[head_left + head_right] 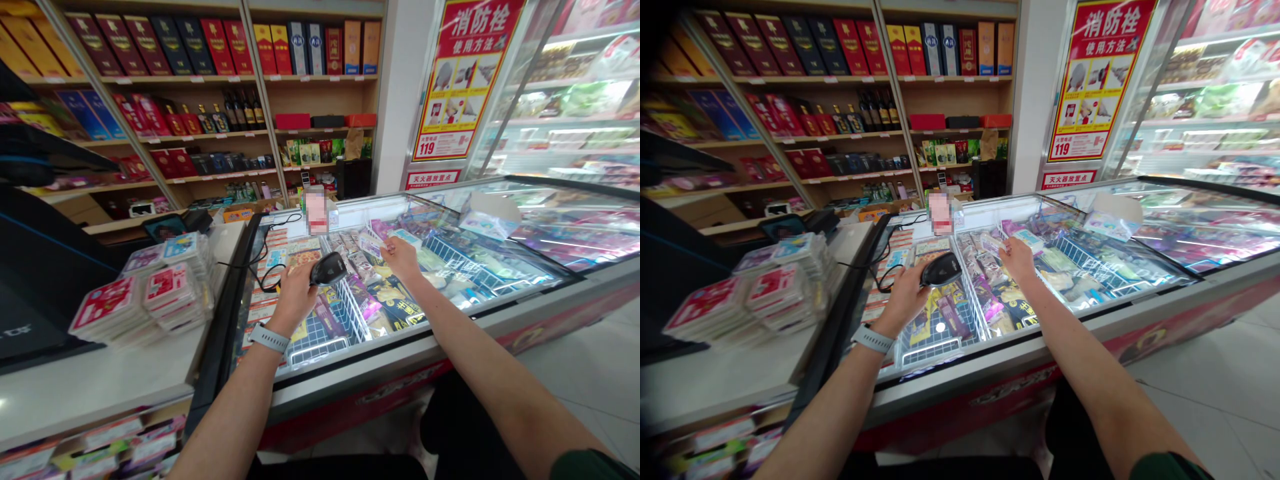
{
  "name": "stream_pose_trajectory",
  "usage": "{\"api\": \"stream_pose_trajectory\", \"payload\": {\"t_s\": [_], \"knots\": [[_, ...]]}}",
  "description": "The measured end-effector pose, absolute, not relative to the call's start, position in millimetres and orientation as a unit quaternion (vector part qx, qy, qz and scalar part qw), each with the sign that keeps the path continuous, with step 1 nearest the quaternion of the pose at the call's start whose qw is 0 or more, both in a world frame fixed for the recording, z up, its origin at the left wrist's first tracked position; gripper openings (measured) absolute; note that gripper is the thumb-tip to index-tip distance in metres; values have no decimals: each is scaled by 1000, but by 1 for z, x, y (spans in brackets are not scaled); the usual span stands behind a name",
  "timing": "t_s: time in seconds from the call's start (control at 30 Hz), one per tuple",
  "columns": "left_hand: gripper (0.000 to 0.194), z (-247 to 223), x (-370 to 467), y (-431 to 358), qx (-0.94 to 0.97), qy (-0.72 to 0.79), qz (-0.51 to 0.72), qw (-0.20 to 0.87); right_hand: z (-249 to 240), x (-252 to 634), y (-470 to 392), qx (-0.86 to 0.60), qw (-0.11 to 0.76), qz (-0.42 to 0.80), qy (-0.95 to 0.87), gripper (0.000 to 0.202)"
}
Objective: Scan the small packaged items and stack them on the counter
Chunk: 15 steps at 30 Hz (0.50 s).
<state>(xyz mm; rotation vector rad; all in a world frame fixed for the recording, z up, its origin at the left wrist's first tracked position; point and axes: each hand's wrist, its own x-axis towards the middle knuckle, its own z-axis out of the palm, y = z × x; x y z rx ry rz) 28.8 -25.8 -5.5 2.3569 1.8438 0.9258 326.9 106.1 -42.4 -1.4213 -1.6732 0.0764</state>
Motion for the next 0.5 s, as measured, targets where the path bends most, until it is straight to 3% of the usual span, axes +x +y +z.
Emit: {"api": "stream_pose_trajectory", "payload": {"t_s": [0.5], "knots": [[54,-2,30,-29,751,589,299,5,-41,327,105,-582,446,28,-680,18]]}}
